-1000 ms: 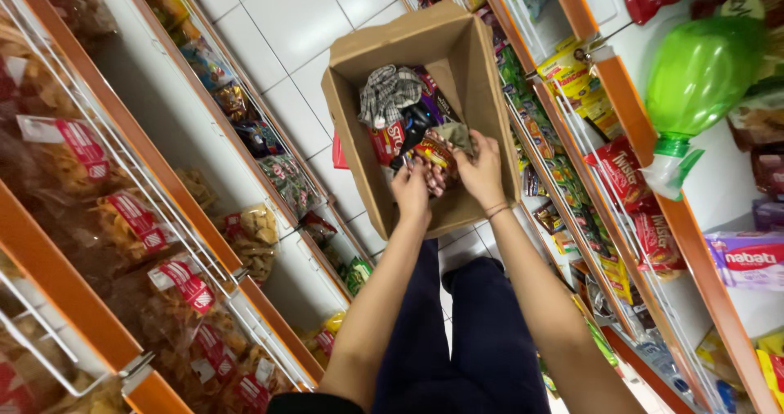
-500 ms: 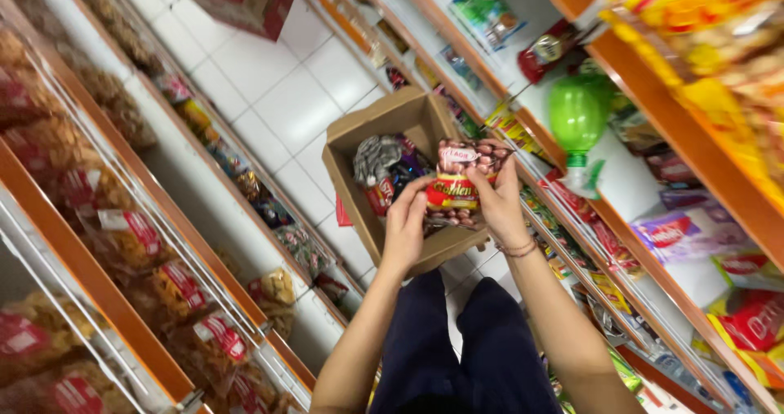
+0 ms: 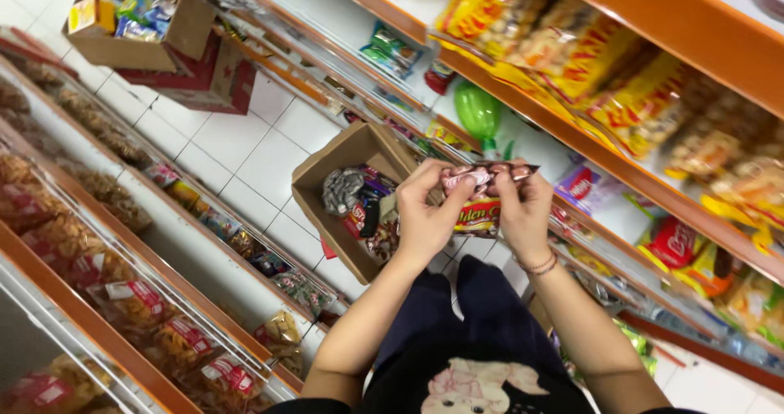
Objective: The person takes various snack boxes and bags from a cardboard box, wipes each item with a cloth, scans the barcode using a handheld scanner, and places the items onto the store shelves.
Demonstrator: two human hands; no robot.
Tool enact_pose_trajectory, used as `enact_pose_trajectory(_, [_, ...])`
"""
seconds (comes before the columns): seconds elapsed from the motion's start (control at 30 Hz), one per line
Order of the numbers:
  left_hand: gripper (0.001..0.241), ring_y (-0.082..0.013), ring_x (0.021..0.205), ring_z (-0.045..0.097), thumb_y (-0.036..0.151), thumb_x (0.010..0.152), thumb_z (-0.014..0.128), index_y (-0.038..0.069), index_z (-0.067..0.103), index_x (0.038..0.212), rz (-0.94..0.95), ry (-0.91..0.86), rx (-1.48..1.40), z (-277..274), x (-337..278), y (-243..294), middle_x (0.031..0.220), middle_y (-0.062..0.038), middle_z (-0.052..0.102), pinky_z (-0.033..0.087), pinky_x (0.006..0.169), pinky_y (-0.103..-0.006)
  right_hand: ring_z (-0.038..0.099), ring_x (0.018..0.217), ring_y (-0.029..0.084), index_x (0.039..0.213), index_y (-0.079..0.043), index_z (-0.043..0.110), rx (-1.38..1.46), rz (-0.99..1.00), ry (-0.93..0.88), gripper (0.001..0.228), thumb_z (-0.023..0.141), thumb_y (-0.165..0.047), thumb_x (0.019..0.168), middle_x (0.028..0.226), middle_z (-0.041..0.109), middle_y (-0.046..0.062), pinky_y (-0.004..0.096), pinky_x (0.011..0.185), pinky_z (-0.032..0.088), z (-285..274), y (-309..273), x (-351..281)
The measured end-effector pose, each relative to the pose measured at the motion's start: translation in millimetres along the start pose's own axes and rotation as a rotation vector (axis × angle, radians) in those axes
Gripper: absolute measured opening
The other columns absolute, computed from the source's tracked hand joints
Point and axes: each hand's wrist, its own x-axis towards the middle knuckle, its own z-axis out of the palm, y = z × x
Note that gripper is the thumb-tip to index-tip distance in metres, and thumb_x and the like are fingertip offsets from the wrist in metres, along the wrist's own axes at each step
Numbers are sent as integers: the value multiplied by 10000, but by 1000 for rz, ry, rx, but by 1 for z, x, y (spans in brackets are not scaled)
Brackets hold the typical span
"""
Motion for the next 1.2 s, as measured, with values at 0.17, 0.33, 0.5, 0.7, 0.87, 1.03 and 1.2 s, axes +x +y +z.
enact_pose_trajectory(0.17, [153, -44, 705, 636, 82, 973, 714, -63, 716, 926, -175, -74, -185, 47, -2, 24, 794, -17, 709, 529, 640, -234, 598, 795, 32, 992, 2, 629, 282, 87, 104, 156, 593, -94, 1110, 916, 689, -9, 186, 708, 494, -50, -18, -11])
enact_pose_trajectory(0.33, [159, -24, 747, 671, 99, 999, 678, -45, 742, 972, -178, -174, -244, 96, -15, 34, 860, -7, 751, 551, 676, -218, 682, 805, 97, 1004, 44, 679, 410, 184, 167, 340, 493, -220, 1113, 931, 738, 35, 241, 744, 550, -105, -44, -26])
enact_pose_trajectory(0.5, [152, -24, 731, 634, 95, 1006, 683, -37, 744, 962, -192, -185, -263, 141, -28, 31, 830, -6, 728, 541, 659, -210, 622, 1083, 125, 1349, 13, 536, 285, 32, 31, 367, 638, -118, 1021, 1185, 619, 51, 295, 986, 535, -151, -68, -47])
enact_pose_trajectory(0.7, [189, -33, 707, 611, 83, 1043, 692, -51, 713, 912, -265, -274, -345, 191, -41, 12, 826, -5, 708, 486, 625, -200, 576, 1283, 161, 1433, -5, 422, 132, 35, 31, 733, 815, 53, 817, 1383, 575, 85, 365, 1095, 511, -182, -75, -77])
enact_pose_trajectory(0.87, [145, -56, 860, 614, 51, 1042, 697, -79, 671, 1101, -278, -533, -342, 223, -42, 25, 923, -33, 699, 516, 715, -224, 612, 1221, 147, 1474, -22, 410, 130, 52, 231, 708, 763, 12, 862, 1349, 613, 74, 330, 1047, 525, -218, -79, -93])
enact_pose_trajectory(1.03, [1009, -67, 943, 641, -59, 658, 833, 58, 328, 1524, -359, -1116, -111, 225, -49, 57, 1194, -35, 608, 576, 696, -239, 689, 957, 180, 1368, 27, 543, 130, 243, 437, 438, 701, -13, 962, 1187, 722, 105, 327, 781, 581, -273, -91, -109])
enact_pose_trajectory(1.2, [838, -90, 997, 629, -134, 798, 754, 22, 425, 1553, -366, -915, -332, 251, -77, 51, 1220, -83, 626, 606, 845, -252, 592, 1201, 118, 1513, 3, 407, 176, 88, 316, 754, 700, 110, 825, 1378, 569, 74, 266, 964, 543, -300, -109, -124])
